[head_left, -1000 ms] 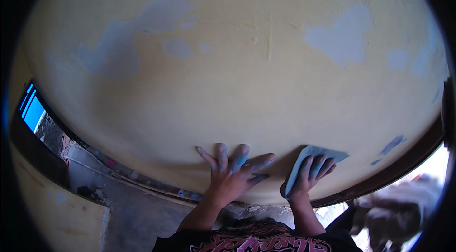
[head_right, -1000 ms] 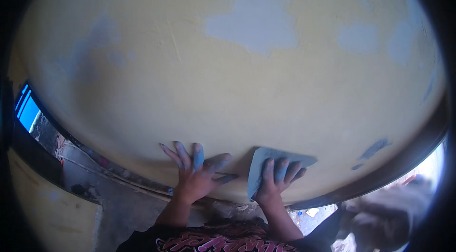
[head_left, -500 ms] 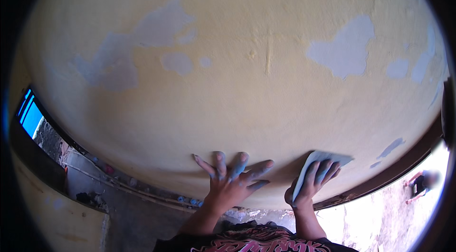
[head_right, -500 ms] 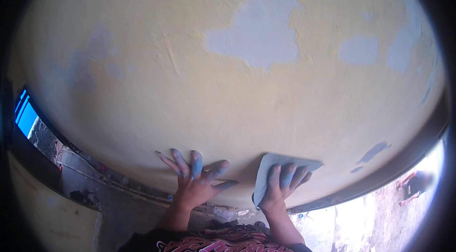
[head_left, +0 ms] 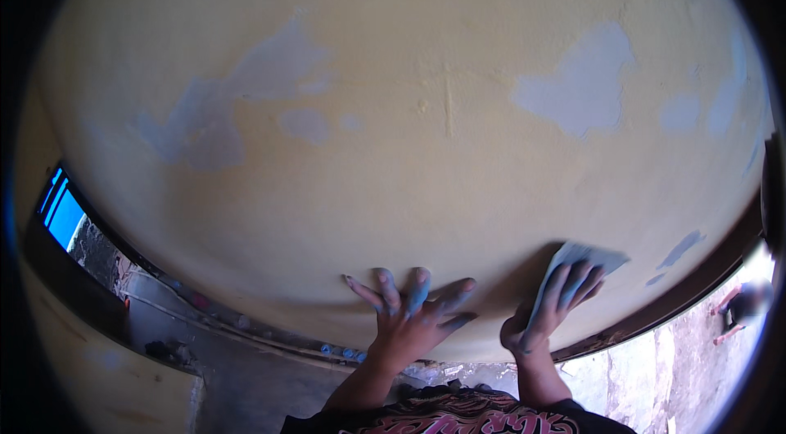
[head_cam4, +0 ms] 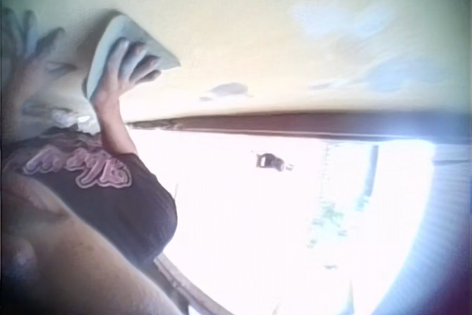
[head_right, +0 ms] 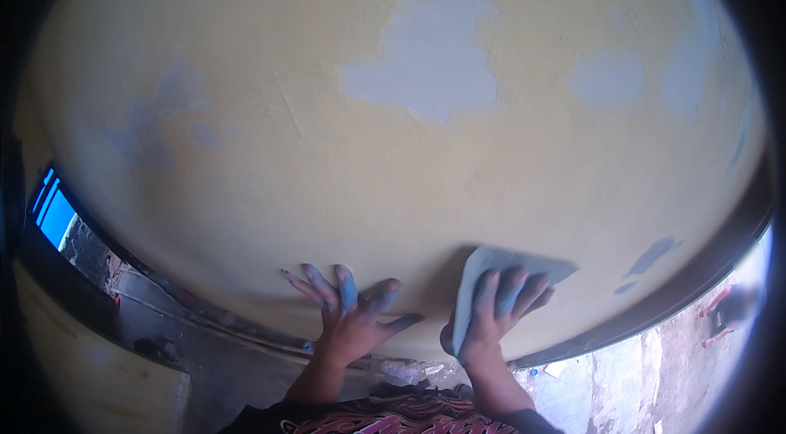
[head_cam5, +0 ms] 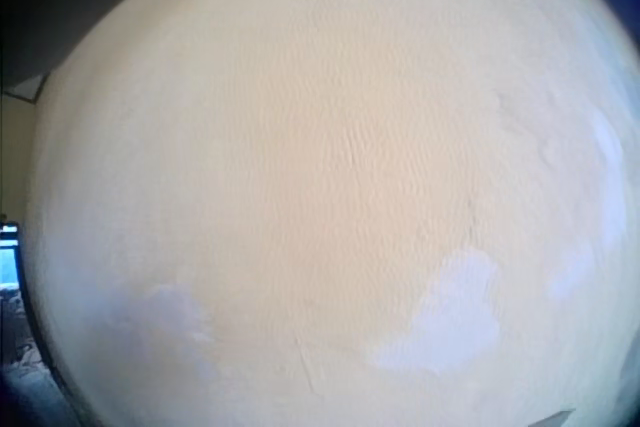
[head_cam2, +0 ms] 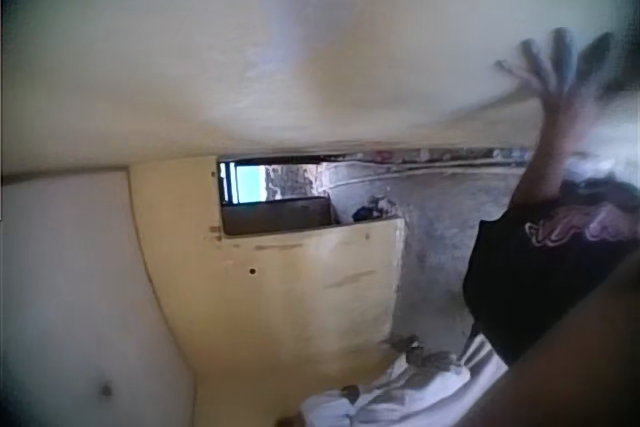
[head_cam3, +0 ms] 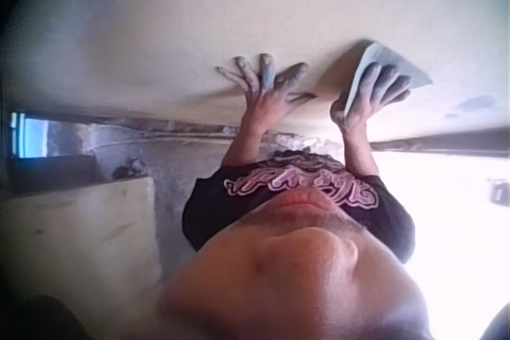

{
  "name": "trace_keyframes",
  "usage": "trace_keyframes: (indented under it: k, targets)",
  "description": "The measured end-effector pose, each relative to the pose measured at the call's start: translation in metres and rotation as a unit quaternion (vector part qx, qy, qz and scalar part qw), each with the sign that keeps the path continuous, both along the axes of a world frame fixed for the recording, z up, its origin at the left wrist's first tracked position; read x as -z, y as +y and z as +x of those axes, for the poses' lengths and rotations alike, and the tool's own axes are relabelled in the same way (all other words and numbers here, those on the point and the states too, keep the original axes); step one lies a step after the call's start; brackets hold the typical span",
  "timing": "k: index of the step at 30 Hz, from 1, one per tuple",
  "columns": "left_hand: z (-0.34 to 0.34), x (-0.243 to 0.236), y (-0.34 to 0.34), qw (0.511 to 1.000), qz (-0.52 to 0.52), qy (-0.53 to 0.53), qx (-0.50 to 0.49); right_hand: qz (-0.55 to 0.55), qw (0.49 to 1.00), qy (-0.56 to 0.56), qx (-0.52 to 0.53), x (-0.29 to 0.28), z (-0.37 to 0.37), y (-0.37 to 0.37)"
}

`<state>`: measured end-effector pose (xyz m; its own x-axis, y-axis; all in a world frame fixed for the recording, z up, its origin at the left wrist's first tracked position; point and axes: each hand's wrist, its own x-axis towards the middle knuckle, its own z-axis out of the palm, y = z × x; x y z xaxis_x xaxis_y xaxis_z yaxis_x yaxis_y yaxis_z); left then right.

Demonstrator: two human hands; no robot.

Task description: The person uses a piece of sandpaper to sand a plastered section of a wall by hand, moving the sandpaper in circular and linear motions across the surface.

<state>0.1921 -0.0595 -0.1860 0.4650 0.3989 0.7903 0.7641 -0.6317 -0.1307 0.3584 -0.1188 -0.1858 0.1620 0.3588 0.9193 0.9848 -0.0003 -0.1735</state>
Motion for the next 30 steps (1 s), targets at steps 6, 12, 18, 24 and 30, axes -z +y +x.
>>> trace_keyframes:
  k: [6, 12, 18, 24, 30]
  targets:
    - [0.004, 0.006, -0.003, 1.000, 0.012, 0.025, 0.005, 0.032, 0.998, -0.024, -0.046, 0.100, -0.013, 0.004]
    - [0.006, 0.014, -0.005, 1.000, -0.015, 0.024, 0.000, 0.006, 1.000, 0.004, -0.018, 0.030, -0.001, 0.000]
    - [0.016, 0.019, -0.010, 0.998, -0.053, -0.021, 0.016, -0.024, 0.997, -0.076, -0.017, 0.100, 0.003, -0.008]
    - [0.018, 0.000, -0.021, 0.996, -0.090, 0.002, 0.021, 0.045, 0.998, 0.052, 0.002, -0.010, 0.029, -0.012]
    - [0.036, 0.013, -0.037, 0.987, -0.153, -0.025, 0.031, -0.028, 0.998, -0.062, -0.006, 0.088, 0.033, -0.026]
